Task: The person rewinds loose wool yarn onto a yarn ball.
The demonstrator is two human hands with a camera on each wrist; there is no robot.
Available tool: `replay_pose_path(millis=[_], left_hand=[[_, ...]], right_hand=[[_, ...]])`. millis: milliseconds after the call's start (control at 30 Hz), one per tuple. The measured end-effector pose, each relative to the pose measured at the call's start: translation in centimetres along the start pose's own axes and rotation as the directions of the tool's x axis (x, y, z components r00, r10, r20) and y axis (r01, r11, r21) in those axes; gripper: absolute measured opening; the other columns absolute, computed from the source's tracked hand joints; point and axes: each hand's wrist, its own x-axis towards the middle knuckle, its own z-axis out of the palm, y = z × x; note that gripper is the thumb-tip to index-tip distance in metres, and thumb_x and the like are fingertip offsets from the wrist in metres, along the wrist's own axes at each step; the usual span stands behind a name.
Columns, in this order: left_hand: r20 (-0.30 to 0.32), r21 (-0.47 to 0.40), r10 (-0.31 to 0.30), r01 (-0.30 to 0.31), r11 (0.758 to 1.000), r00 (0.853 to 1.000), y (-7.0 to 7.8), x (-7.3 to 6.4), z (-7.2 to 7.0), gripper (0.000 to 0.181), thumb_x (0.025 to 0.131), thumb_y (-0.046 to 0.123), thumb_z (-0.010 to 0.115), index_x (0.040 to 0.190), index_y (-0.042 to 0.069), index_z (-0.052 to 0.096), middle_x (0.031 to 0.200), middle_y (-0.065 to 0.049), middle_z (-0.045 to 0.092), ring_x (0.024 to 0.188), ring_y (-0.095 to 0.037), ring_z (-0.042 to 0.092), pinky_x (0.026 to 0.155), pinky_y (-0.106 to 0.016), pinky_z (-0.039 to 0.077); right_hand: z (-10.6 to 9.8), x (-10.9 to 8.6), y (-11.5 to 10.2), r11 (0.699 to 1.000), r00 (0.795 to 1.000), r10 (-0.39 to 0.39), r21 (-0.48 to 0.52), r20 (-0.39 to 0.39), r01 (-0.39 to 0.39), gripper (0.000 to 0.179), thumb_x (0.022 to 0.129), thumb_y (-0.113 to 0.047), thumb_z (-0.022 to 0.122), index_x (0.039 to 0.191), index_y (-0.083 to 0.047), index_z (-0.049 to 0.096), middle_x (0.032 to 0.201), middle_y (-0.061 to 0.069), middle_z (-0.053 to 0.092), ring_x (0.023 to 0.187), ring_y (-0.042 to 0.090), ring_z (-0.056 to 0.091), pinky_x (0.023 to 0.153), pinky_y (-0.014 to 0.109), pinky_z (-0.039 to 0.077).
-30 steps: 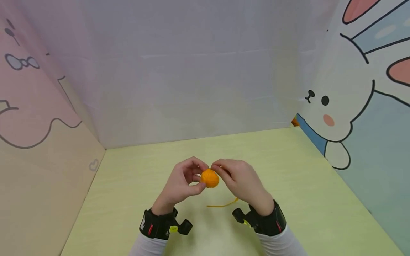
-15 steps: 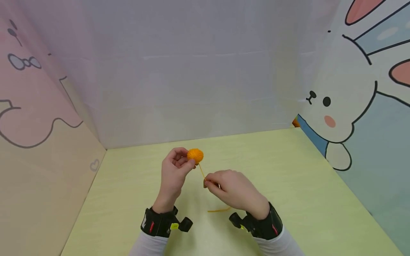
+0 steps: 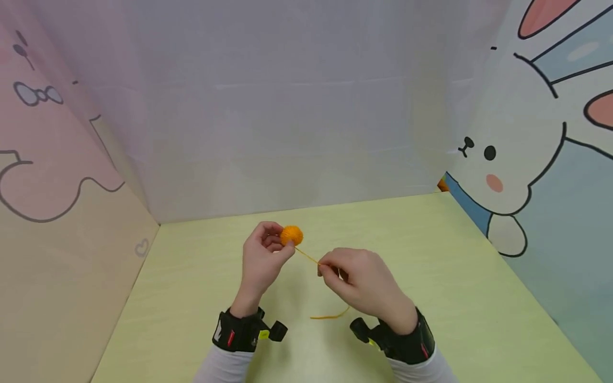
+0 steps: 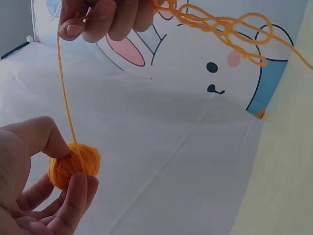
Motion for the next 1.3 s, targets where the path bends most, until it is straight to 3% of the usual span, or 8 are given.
replay_pose_path(millis=[167, 300, 400, 700, 867, 1033, 1167, 1300], left_hand=[[0.158, 0.072, 0.009, -0.020, 0.997, 0.987, 0.2, -0.3, 0.0, 0.034, 0.076, -0.001, 0.076, 0.105, 0.007, 0.060, 0.097, -0.010, 0.063, 0.077, -0.021, 0.062, 0.071, -0.028, 0.060], [0.303, 0.106, 0.013, -0.048, 0.993, 0.953, 0.4, -0.4, 0.0, 0.034, 0.075, 0.001, 0.076, 0.104, 0.010, 0.061, 0.095, -0.006, 0.064, 0.074, -0.018, 0.062, 0.069, -0.034, 0.060], [0.424, 0.108, 0.017, -0.069, 0.992, 0.906, 0.6, -0.5, 0.0, 0.034, 0.074, 0.001, 0.077, 0.101, 0.013, 0.061, 0.093, -0.003, 0.065, 0.073, -0.016, 0.063, 0.068, -0.034, 0.060], [0.699, -0.109, 0.130, -0.075, 0.991, 0.703, 1.3, -0.8, -0.4, 0.034, 0.071, -0.009, 0.074, 0.099, 0.005, 0.062, 0.091, -0.009, 0.062, 0.072, -0.020, 0.063, 0.065, -0.036, 0.061], [0.719, -0.288, 0.223, -0.009, 0.957, 0.658, 2.2, -1.0, -0.8, 0.033, 0.072, -0.010, 0.072, 0.101, 0.001, 0.059, 0.094, -0.012, 0.059, 0.075, -0.023, 0.062, 0.069, -0.032, 0.061], [0.614, -0.517, 0.326, 0.054, 0.854, 0.719, 2.7, -1.0, -0.9, 0.030, 0.082, 0.003, 0.073, 0.105, -0.003, 0.055, 0.103, -0.009, 0.060, 0.080, -0.020, 0.062, 0.074, -0.024, 0.059], [0.467, -0.612, 0.309, 0.050, 0.790, 0.829, 2.5, -0.7, -0.8, 0.030, 0.090, 0.016, 0.073, 0.108, 0.003, 0.054, 0.107, -0.006, 0.062, 0.083, -0.017, 0.061, 0.075, -0.020, 0.057], [0.324, -0.590, 0.146, 0.079, 0.804, 0.935, 2.0, -0.5, -1.0, 0.025, 0.092, 0.012, 0.069, 0.110, 0.006, 0.053, 0.105, -0.006, 0.062, 0.086, -0.019, 0.061, 0.075, -0.021, 0.057]], right_hand=[[-0.6, 0.2, 0.6, 0.988, 0.960, -0.106, 0.081, -0.259, 0.131, 0.012, 0.088, -0.008, 0.062, 0.086, -0.017, 0.069, 0.074, -0.011, 0.060, 0.053, 0.001, 0.039, 0.042, 0.016, 0.036], [-0.9, 0.3, 1.2, 0.978, 0.916, -0.135, 0.097, -0.378, 0.185, 0.010, 0.091, -0.012, 0.060, 0.087, -0.010, 0.069, 0.071, -0.005, 0.061, 0.050, 0.003, 0.038, 0.039, 0.016, 0.035], [-0.9, 0.4, 1.6, 0.984, 0.912, -0.106, 0.087, -0.397, 0.152, 0.010, 0.092, -0.012, 0.062, 0.089, -0.008, 0.070, 0.072, -0.004, 0.062, 0.050, 0.004, 0.039, 0.039, 0.018, 0.037], [-0.9, 0.5, 2.4, 0.994, 0.950, 0.109, 0.040, -0.293, -0.102, 0.007, 0.093, -0.008, 0.066, 0.095, -0.012, 0.072, 0.065, -0.008, 0.049, 0.053, 0.006, 0.038, 0.042, 0.026, 0.037], [-0.7, 0.4, 2.4, 0.981, 0.963, 0.189, -0.003, -0.191, -0.193, 0.009, 0.097, -0.019, 0.064, 0.098, -0.014, 0.072, 0.068, -0.010, 0.052, 0.053, 0.008, 0.041, 0.045, 0.026, 0.041], [0.0, 0.5, 1.9, 0.961, 0.962, 0.273, -0.057, 0.014, -0.272, 0.013, 0.099, -0.027, 0.061, 0.101, -0.020, 0.072, 0.072, -0.014, 0.057, 0.054, 0.007, 0.042, 0.048, 0.025, 0.043], [0.9, 0.6, 1.3, 0.956, 0.941, 0.294, -0.063, 0.165, -0.288, 0.015, 0.100, -0.030, 0.060, 0.102, -0.023, 0.073, 0.081, -0.016, 0.064, 0.057, 0.005, 0.046, 0.051, 0.025, 0.046], [1.7, 0.6, 0.6, 0.969, 0.938, 0.248, -0.060, 0.241, -0.241, 0.014, 0.100, -0.030, 0.060, 0.100, -0.024, 0.073, 0.083, -0.018, 0.066, 0.061, 0.003, 0.050, 0.055, 0.024, 0.049]])
